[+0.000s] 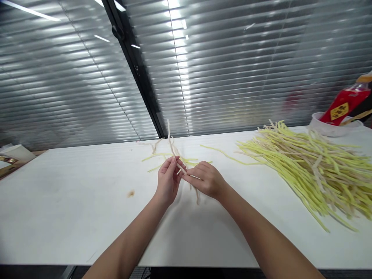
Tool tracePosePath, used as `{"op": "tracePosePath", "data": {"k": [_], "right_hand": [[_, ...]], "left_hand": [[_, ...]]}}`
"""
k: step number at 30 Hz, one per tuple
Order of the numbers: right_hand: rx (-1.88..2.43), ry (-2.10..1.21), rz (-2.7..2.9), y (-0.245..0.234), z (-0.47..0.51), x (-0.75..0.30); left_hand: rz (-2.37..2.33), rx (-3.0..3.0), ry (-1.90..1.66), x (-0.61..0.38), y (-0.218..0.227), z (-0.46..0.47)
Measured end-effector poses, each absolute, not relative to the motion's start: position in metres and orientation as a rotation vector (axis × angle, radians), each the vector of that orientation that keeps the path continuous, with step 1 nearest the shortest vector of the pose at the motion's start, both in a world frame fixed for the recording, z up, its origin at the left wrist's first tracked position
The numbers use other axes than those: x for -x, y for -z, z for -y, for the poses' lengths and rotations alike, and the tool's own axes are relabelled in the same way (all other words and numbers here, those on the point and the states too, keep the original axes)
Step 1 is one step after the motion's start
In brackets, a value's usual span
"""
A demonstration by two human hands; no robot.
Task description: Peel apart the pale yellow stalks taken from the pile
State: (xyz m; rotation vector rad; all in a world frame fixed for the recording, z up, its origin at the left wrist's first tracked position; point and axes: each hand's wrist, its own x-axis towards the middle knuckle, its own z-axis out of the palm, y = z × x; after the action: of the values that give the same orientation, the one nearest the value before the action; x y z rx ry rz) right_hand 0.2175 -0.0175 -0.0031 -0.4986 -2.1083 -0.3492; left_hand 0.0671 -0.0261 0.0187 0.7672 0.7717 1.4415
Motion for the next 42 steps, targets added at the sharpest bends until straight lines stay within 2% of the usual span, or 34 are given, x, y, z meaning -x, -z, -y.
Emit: {"op": "tracePosePath", "data": {"k": [5,13,23,27,34,42], "right_hand": [[0.518,0.236,2.126,0.002,0.019,-0.216],[0.556,-0.366,1.932,0.007,0.015,-0.212],[0.579,-0.551,1.797,0.002,0.02,-0.209],[0.65,-0.719,1.641,0.0,0.02,-0.209],[0.675,-1.293,1.188,-0.006,0.016,-0.211],[0.937,-1.361,1.546,0.0,0.021,-0.206]], "left_hand": [[-0.761,-0.723,-1.448,-0.064,-0.016,0.021],[-0.743,-0.473,-1.584,-0.054,-0.019,0.004],[-0.821,-0.252,-1.723,-0.032,-0.013,-0.017],[-0.818,-0.285,-1.742,-0.027,-0.012,-0.021],[-0.785,-0.602,-1.532,-0.035,-0.014,-0.012],[-0.857,-0.972,-1.286,-0.049,-0.021,0.007]]}}
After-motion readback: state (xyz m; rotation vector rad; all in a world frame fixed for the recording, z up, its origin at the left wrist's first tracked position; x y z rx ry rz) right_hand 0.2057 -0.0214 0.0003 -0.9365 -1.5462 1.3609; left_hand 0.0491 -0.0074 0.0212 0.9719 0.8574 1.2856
